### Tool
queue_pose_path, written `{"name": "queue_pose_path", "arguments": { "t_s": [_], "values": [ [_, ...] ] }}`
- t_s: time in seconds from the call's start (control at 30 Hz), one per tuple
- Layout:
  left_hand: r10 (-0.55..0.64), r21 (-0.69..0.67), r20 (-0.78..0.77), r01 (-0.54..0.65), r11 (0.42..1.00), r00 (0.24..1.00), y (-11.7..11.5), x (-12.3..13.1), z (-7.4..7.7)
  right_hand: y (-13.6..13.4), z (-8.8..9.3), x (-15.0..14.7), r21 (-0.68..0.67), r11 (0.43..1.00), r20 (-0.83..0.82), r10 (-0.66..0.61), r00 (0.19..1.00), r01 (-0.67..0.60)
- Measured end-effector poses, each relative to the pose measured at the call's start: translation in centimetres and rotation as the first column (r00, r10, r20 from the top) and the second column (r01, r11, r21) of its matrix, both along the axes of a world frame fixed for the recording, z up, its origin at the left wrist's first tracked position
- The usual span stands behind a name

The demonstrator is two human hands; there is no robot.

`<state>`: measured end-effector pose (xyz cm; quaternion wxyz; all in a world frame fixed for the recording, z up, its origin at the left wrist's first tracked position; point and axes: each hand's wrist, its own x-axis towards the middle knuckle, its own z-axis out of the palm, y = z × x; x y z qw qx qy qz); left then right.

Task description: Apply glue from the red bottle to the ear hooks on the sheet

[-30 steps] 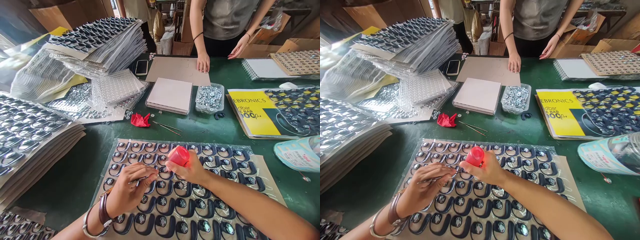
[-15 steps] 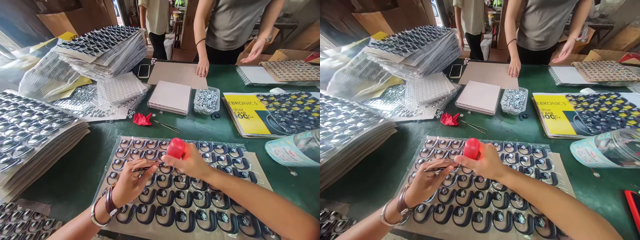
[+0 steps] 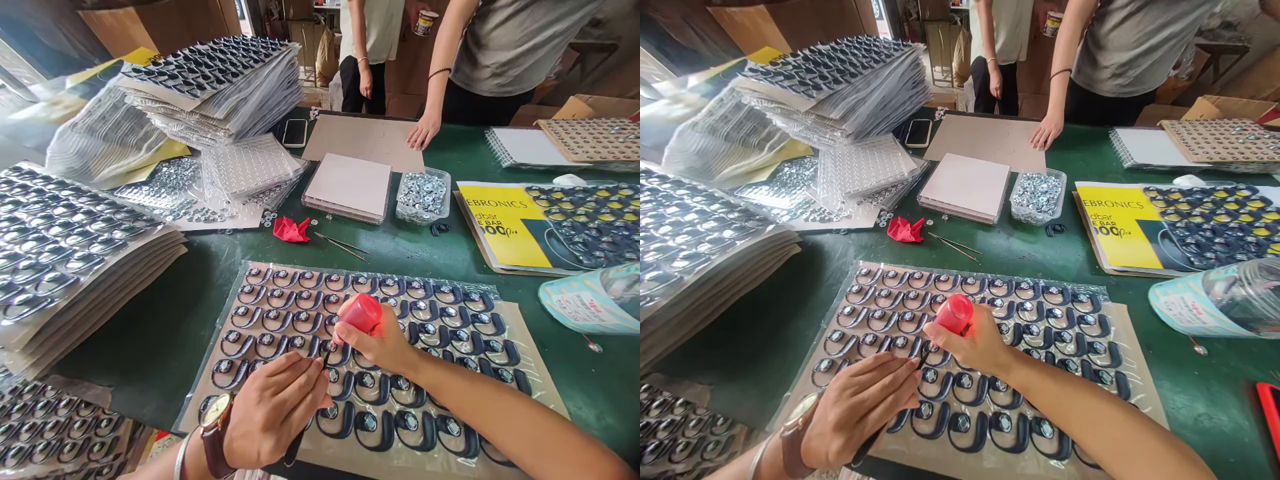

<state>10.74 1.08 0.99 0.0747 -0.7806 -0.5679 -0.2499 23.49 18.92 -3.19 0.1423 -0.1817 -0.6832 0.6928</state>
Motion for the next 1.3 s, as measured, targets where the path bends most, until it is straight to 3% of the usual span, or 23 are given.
{"name": "queue_pose_path", "arguments": {
  "t_s": [0.27,0.73,1.3],
  "values": [
    [-0.005,-0.03,-0.11,0.002,1.0,0.994,-0.66,0.48,-0.45,0.12,0.25,0.07,0.094,0.995,0.065,0.02,0.998,-0.026],
    [0.036,-0.036,-0.037,-0.037,0.999,0.999,-0.6,0.95,-0.32,0.15,0.24,-0.02,0.203,0.978,0.041,-0.059,0.997,0.049],
    [0.023,-0.051,-0.04,-0.025,0.998,0.999,-0.48,0.65,-0.1,0.12,-0.04,0.1,0.052,0.998,0.036,-0.025,0.999,0.023]
  ]
}}
